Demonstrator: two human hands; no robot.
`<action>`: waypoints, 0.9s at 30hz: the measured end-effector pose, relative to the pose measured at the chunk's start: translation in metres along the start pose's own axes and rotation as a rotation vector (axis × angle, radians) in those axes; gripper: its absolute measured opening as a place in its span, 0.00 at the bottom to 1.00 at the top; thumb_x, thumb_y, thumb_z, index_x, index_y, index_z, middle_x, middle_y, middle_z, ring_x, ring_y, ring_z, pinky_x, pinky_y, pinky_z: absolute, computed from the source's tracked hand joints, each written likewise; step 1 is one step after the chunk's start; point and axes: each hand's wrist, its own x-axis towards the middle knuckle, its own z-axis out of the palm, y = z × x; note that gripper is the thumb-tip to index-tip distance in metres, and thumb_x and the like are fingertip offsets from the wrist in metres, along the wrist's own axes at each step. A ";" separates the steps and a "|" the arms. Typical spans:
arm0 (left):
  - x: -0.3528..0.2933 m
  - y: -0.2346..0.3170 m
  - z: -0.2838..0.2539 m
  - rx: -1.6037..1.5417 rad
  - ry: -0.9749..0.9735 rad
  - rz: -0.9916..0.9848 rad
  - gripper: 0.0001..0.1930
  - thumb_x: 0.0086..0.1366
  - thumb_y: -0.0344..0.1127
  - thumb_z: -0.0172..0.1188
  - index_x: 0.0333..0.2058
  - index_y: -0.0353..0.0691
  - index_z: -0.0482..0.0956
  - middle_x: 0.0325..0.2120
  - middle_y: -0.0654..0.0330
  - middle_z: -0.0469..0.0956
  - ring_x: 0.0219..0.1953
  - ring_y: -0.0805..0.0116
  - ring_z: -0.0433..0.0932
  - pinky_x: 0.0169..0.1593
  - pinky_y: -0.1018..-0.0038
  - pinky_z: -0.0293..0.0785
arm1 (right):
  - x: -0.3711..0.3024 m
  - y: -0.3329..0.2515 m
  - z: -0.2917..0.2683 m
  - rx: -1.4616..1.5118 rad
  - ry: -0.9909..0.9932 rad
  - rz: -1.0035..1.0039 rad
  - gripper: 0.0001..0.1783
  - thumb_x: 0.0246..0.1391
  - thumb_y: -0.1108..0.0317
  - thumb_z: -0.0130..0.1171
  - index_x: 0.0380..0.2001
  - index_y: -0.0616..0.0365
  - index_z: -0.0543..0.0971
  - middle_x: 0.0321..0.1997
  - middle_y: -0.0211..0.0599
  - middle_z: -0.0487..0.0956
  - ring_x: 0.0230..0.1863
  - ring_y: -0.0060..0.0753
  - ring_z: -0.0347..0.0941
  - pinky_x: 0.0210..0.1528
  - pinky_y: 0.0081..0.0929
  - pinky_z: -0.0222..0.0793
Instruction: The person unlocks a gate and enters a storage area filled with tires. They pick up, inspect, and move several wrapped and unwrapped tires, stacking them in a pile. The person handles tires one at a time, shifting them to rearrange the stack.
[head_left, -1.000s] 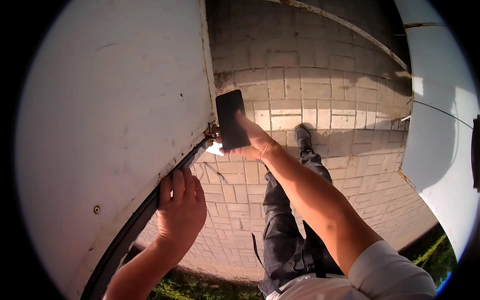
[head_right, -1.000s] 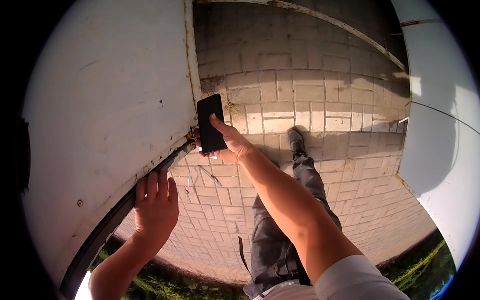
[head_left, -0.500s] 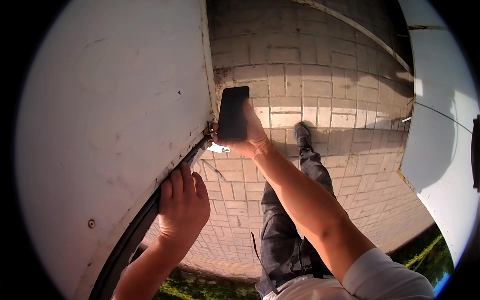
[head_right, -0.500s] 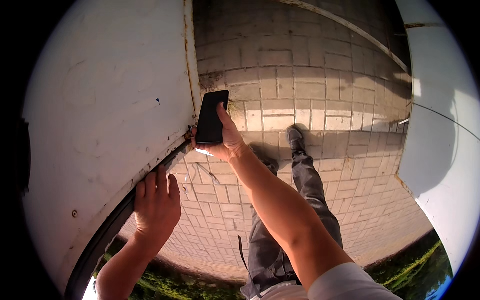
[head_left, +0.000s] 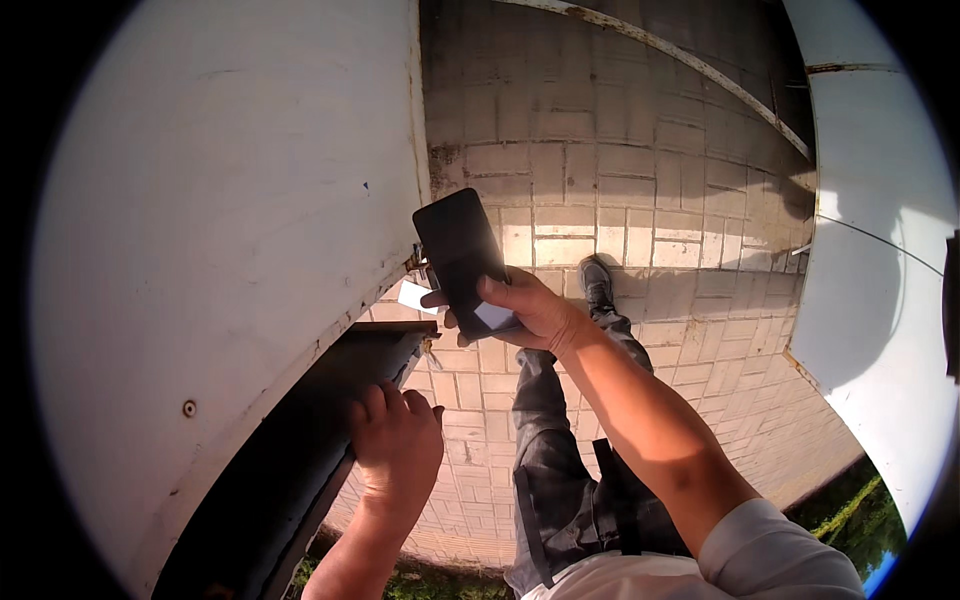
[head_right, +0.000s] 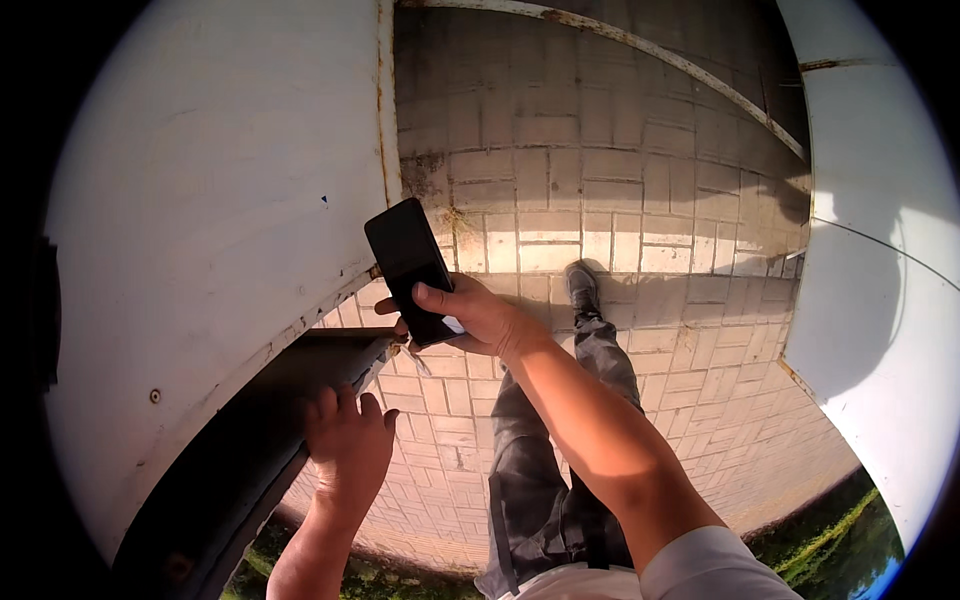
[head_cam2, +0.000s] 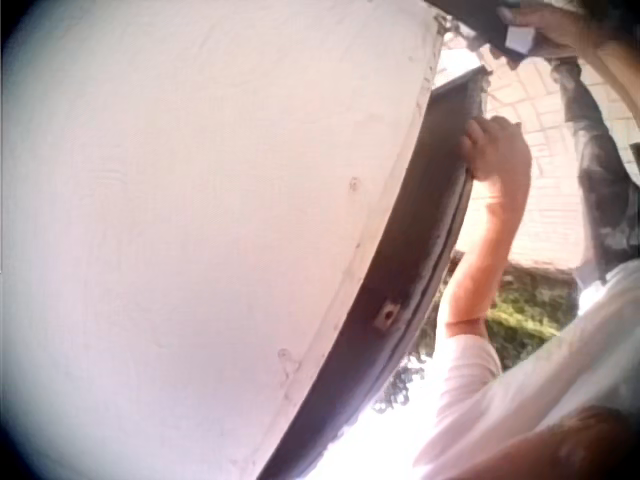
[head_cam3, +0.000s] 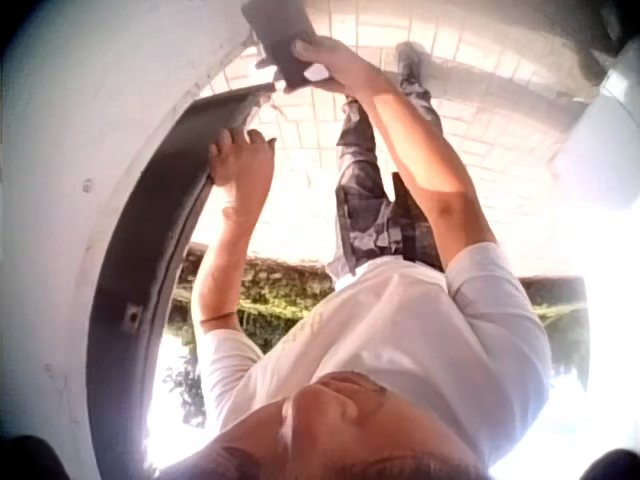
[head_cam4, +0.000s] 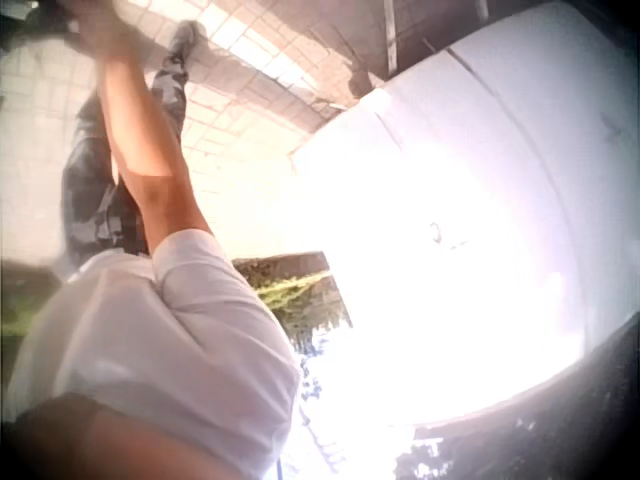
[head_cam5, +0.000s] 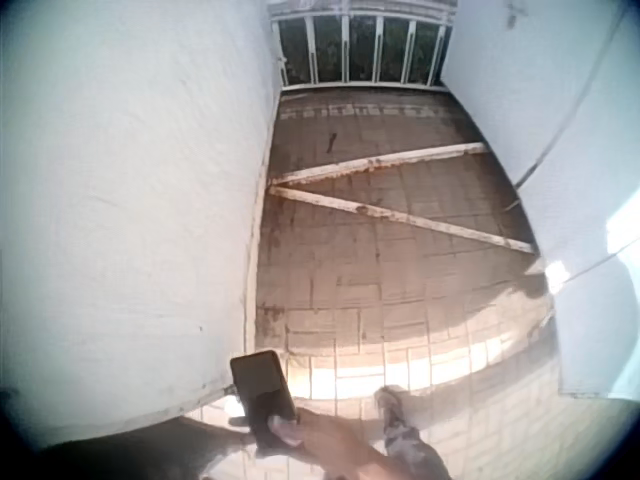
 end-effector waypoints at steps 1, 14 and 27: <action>-0.009 0.002 0.008 0.037 -0.006 -0.001 0.22 0.48 0.47 0.67 0.37 0.38 0.78 0.30 0.57 0.75 0.39 0.63 0.70 0.43 0.66 0.65 | -0.017 0.004 0.023 -0.026 -0.123 -0.009 0.33 0.49 0.51 0.67 0.50 0.62 0.71 0.50 0.48 0.76 0.44 0.32 0.75 0.40 0.33 0.76; -0.129 0.047 0.025 -0.368 -0.922 -0.048 0.25 0.68 0.49 0.47 0.57 0.40 0.67 0.58 0.60 0.67 0.50 0.56 0.67 0.49 0.58 0.64 | -0.104 0.091 0.286 -1.138 -0.840 0.442 0.31 0.42 0.45 0.66 0.43 0.56 0.72 0.36 0.34 0.75 0.40 0.28 0.70 0.46 0.29 0.64; -0.270 0.076 0.029 -1.410 -0.317 -0.475 0.26 0.69 0.49 0.45 0.59 0.38 0.64 0.60 0.58 0.64 0.55 0.56 0.64 0.54 0.56 0.63 | -0.147 0.205 0.323 -0.808 -0.956 0.697 0.31 0.36 0.54 0.73 0.38 0.62 0.72 0.29 0.26 0.72 0.35 0.21 0.67 0.38 0.22 0.65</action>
